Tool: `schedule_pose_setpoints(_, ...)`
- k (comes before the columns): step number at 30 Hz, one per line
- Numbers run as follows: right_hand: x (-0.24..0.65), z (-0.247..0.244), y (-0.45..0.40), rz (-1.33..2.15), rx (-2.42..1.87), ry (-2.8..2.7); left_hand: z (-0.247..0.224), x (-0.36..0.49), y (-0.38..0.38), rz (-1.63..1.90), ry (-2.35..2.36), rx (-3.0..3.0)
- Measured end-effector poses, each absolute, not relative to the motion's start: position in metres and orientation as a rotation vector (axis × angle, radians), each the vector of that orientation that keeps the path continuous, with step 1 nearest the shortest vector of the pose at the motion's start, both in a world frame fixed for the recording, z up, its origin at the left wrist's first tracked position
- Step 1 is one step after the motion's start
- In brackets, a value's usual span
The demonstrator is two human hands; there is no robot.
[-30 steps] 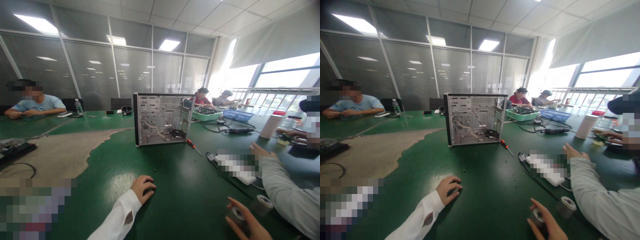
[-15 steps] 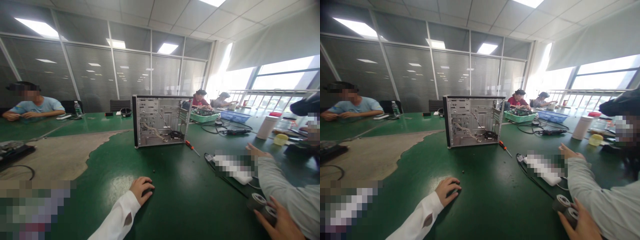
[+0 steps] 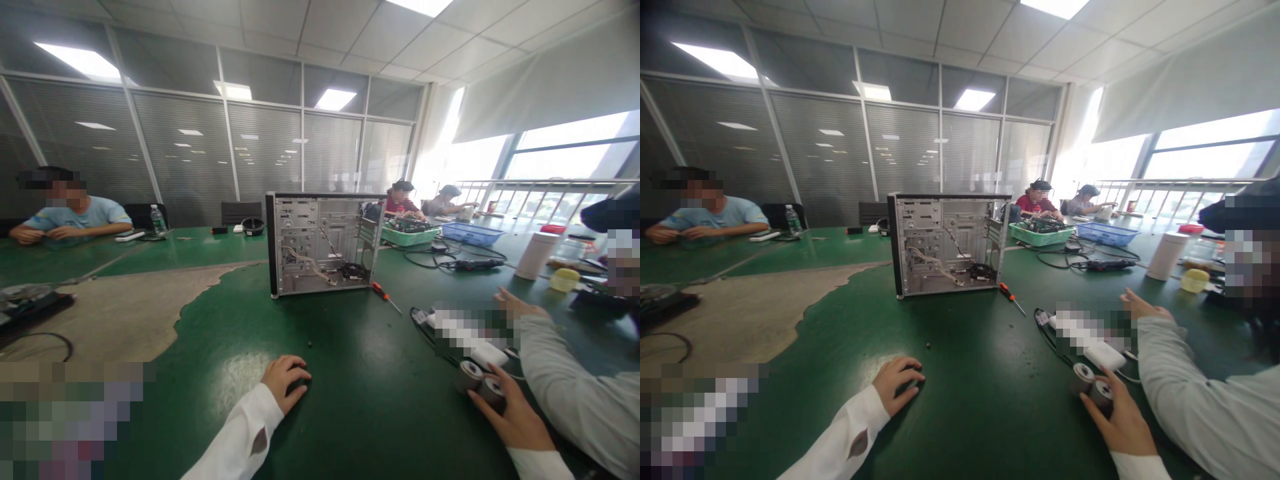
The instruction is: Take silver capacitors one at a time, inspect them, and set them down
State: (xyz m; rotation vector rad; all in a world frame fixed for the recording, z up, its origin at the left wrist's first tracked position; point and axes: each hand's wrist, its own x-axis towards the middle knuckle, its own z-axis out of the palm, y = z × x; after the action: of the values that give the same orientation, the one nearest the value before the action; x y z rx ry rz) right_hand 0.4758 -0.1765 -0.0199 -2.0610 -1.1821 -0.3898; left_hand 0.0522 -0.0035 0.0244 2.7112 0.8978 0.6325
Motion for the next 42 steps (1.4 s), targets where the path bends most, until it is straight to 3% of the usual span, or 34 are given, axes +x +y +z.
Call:
schedule_pose_setpoints(4, 0.426, 0.01, -0.175, -0.783, -1.895, -1.189, 0.025, 0.052, -0.003, 0.631, 0.895, 2.713)
schedule_pose_setpoints(12, 0.278, 0.044, -0.107, -0.078, -1.581, -2.234, 0.021, 0.052, -0.001, 0.657, 0.871, 2.732)
schedule_pose_setpoints(20, 0.224, 0.029, -0.013, -0.059, -1.532, -2.305, 0.02, 0.051, 0.0, 0.651, 0.848, 2.772)
schedule_pose_setpoints(29, 0.258, 0.022, -0.049, -0.116, -1.335, -2.336, 0.019, 0.05, 0.001, 0.648, 0.868, 2.76)
schedule_pose_setpoints(39, 0.43, 0.044, -0.174, -0.777, -1.881, -1.761, 0.017, 0.051, 0.003, 0.647, 0.869, 2.736)
schedule_pose_setpoints(42, 0.469, 0.04, -0.198, -0.789, -2.032, -1.581, 0.017, 0.051, 0.003, 0.66, 0.852, 2.739)
